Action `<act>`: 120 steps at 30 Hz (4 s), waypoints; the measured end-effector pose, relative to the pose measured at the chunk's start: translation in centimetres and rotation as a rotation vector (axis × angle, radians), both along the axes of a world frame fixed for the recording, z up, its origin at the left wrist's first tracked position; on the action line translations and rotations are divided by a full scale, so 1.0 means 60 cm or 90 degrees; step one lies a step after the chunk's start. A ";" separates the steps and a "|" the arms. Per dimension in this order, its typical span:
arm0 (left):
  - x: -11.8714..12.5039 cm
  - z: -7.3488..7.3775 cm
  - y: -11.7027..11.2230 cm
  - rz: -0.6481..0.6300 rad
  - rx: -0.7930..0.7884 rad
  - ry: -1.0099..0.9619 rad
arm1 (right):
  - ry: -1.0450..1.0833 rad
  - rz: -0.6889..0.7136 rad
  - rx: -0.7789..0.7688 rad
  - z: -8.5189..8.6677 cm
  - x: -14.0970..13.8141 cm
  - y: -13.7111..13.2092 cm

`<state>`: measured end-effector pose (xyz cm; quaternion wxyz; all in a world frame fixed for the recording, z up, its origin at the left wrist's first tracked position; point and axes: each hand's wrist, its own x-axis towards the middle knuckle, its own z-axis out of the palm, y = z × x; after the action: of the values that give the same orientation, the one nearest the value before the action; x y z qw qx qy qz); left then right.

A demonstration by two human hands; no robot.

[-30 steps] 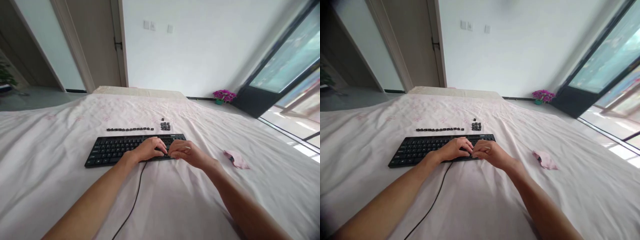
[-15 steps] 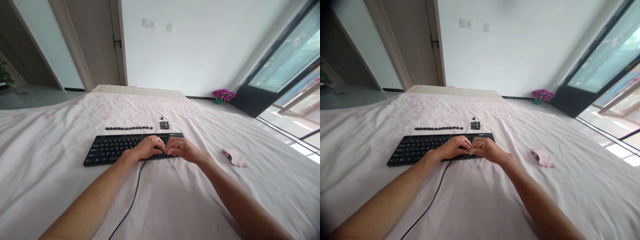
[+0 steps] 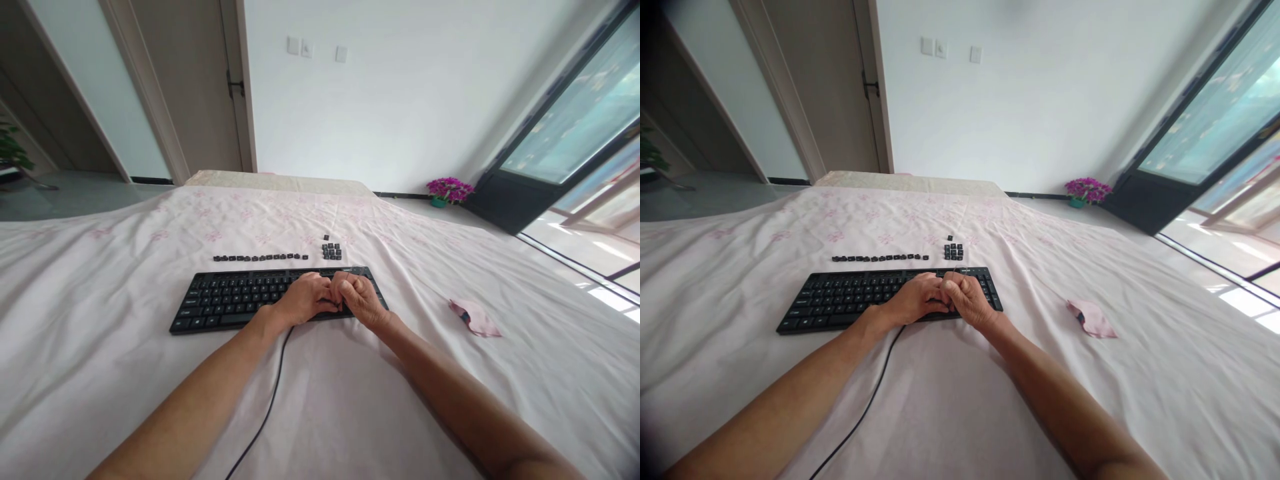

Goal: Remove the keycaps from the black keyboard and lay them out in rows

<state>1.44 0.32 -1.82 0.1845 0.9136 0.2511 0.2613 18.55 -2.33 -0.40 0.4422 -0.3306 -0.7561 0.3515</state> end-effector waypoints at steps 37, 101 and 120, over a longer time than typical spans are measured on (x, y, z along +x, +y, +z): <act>-0.005 -0.006 -0.002 0.205 -0.321 -0.336 | -0.307 -0.234 0.073 0.040 0.009 0.023; -0.003 -0.007 -0.008 0.209 -0.056 -0.114 | -0.153 -0.230 -0.061 0.104 0.059 0.106; -0.001 -0.005 -0.011 0.207 -0.010 -0.073 | -0.094 -0.050 -0.161 0.071 0.066 -0.001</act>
<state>1.36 -0.36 -2.15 0.1607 0.8429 0.3869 0.3375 22.52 -2.39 3.87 0.3535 -0.4379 -0.7227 0.4013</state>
